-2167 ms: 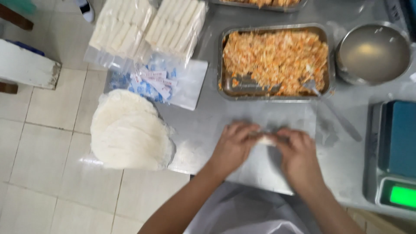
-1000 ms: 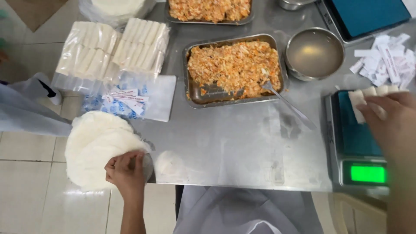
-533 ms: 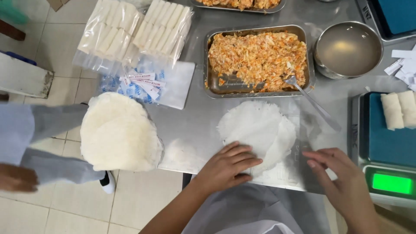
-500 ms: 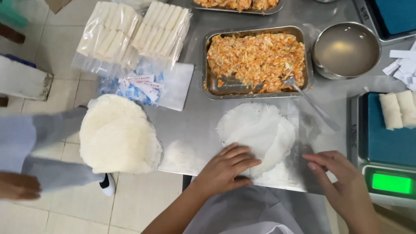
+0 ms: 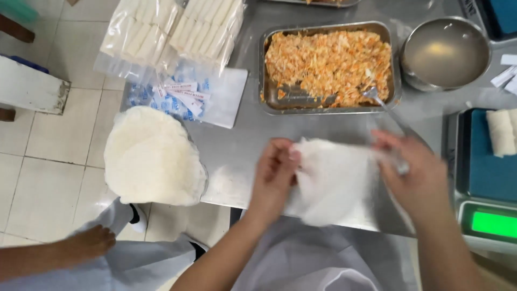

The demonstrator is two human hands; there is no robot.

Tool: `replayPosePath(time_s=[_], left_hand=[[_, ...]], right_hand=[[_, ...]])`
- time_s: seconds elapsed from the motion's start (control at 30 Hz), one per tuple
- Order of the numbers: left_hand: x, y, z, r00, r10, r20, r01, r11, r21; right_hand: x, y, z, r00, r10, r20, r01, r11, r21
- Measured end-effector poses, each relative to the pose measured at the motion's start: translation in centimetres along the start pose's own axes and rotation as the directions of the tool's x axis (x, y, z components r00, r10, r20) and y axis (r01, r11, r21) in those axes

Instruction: The person is assembling spring rolls by placing a meat and vegetable filling onto rice paper wrappers and rolling them tightly.

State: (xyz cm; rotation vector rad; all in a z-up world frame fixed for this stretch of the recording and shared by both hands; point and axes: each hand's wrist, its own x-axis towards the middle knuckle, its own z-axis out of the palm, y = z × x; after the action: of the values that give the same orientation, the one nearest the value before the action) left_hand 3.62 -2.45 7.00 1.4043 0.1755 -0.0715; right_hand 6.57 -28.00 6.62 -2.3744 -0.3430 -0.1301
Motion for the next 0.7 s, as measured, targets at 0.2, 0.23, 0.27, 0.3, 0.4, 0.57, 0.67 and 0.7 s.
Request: replayPosePath(time_s=[0.2, 0.23, 0.27, 0.3, 0.4, 0.57, 0.67, 0.7], left_hand=[[0.6, 1.5, -4.7, 0.99, 0.127, -0.061, -0.122, 0.99, 0.077], [0.6, 2.7, -4.9, 0.98, 0.198, -0.027, -0.191, 0.968, 0.163], [0.0, 3.8, -4.8, 0.979, 0.201, -0.035, -0.193, 0.968, 0.16], [-0.5, 4.7, -4.7, 0.944, 0.312, 0.11, -0.33, 0.916, 0.229], [-1.9, 2.9, -4.9, 0.848, 0.392, 0.357, -0.513, 0.775, 0.368], [-2.7, -2.0, -7.1, 0.774, 0.17, 0.61, -0.551, 0.655, 0.517], [0.2, -3.5, -7.2, 0.777, 0.253, 0.576, -0.585, 0.63, 0.511], [1.8, -4.2, -6.6, 0.782, 0.272, 0.561, -0.616, 0.48, 0.625]], right_hand=[[4.7, -2.5, -2.0, 0.948, -0.304, 0.091, 0.307, 0.952, -0.016], [4.7, -3.2, -2.6, 0.929, -0.369, 0.007, 0.369, 0.929, -0.018], [3.6, -2.9, -3.0, 0.926, -0.377, 0.012, 0.377, 0.926, -0.019], [2.4, -2.6, -3.4, 0.957, -0.289, 0.041, 0.289, 0.957, 0.004], [-0.4, 0.4, -1.6, 0.969, -0.208, 0.131, 0.21, 0.978, 0.001], [-2.2, 5.0, -2.7, 0.968, -0.188, 0.163, 0.218, 0.958, -0.184], [0.0, 5.3, -3.9, 0.98, -0.2, 0.0, 0.159, 0.78, -0.605], [1.4, 4.5, -3.3, 0.997, -0.075, 0.024, 0.076, 0.85, -0.522]])
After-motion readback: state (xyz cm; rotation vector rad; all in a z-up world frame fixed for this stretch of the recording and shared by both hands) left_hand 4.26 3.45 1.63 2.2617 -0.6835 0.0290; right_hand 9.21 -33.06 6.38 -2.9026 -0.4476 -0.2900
